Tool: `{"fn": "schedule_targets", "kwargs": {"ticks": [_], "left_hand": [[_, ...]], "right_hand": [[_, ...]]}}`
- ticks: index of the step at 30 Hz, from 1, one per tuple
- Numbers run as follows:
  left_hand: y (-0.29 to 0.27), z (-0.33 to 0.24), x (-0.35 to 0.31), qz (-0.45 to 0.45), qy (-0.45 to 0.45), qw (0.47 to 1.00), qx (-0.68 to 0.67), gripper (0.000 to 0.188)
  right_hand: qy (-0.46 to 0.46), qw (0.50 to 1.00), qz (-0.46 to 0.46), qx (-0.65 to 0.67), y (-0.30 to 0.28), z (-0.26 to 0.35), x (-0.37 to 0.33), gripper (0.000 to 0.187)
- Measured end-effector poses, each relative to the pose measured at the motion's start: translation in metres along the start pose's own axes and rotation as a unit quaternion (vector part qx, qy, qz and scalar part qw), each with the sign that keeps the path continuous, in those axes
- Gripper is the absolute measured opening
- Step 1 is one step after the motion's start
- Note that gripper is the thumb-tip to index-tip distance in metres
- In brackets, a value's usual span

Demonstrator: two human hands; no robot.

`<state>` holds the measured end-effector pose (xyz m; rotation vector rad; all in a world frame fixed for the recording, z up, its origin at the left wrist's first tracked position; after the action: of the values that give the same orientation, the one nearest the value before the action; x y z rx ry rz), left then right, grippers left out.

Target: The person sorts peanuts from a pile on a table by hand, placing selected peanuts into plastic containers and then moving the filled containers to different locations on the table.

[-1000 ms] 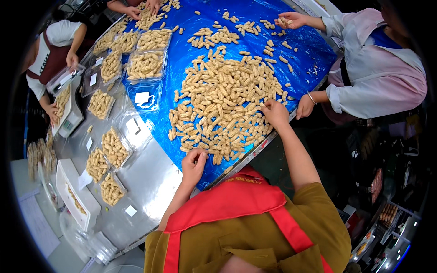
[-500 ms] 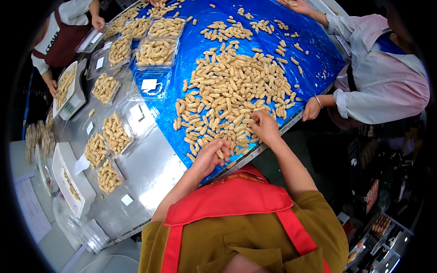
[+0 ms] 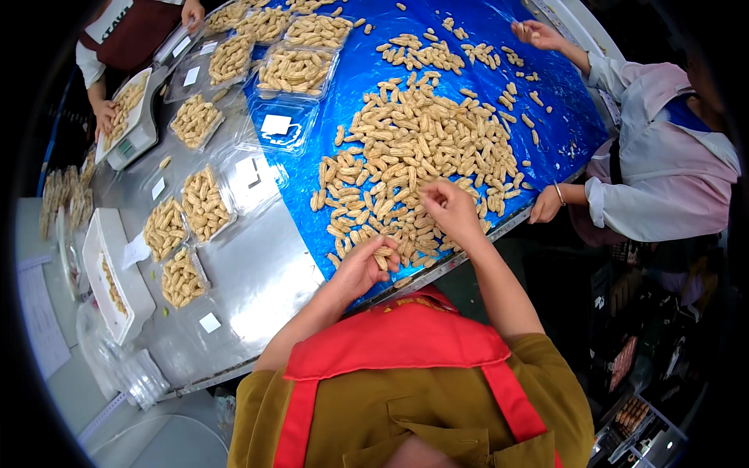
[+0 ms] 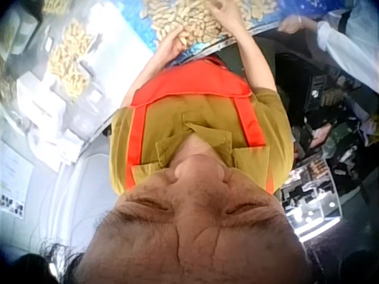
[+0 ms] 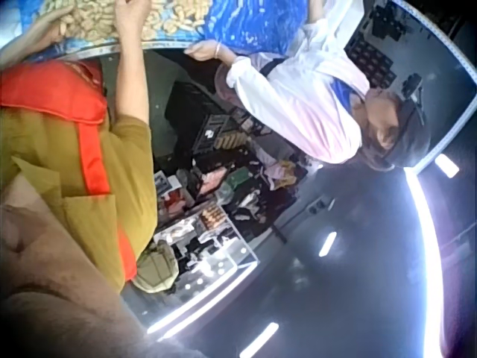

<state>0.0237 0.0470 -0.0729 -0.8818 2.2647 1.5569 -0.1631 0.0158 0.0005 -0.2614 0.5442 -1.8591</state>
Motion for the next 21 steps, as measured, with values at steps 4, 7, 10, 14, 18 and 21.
{"fn": "schedule_targets", "kwargs": {"ticks": [4,7,10,14,18,21], "left_hand": [[-0.012,-0.003,-0.019,-0.018,0.013,1.000,-0.017,0.026],[-0.023,-0.006,-0.030,-0.014,0.022,1.000,-0.015,0.022],[-0.023,-0.012,-0.036,-0.061,0.046,0.997,-0.008,0.025],[-0.018,-0.019,-0.031,-0.035,0.079,0.994,-0.066,0.042],[-0.016,-0.019,-0.023,0.003,0.080,0.989,-0.122,0.050],[-0.034,-0.011,-0.026,-0.012,0.069,0.990,-0.120,0.040]], "right_hand": [[-0.133,0.976,-0.024,-0.169,0.024,0.033,0.022,0.015],[-0.150,0.953,-0.032,-0.261,0.036,0.029,0.036,0.015],[-0.080,0.975,-0.030,-0.206,0.025,0.021,0.049,0.014],[0.049,0.992,0.108,0.041,0.032,0.016,0.032,0.017],[0.083,0.964,0.181,0.179,0.044,0.030,-0.006,0.019],[-0.015,0.993,0.117,-0.001,0.042,0.011,-0.010,0.019]]}}
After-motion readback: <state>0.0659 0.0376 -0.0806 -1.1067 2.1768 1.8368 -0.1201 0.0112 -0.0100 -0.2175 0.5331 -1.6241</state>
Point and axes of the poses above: each hand's wrist, its own x-axis towards the middle knuckle, its own y-axis out of the palm, z = x × y, the point moved 9 cm from there along x, towards the middle knuckle, and after that the axes turned 2 degrees about -z, right-handed, at the moved point
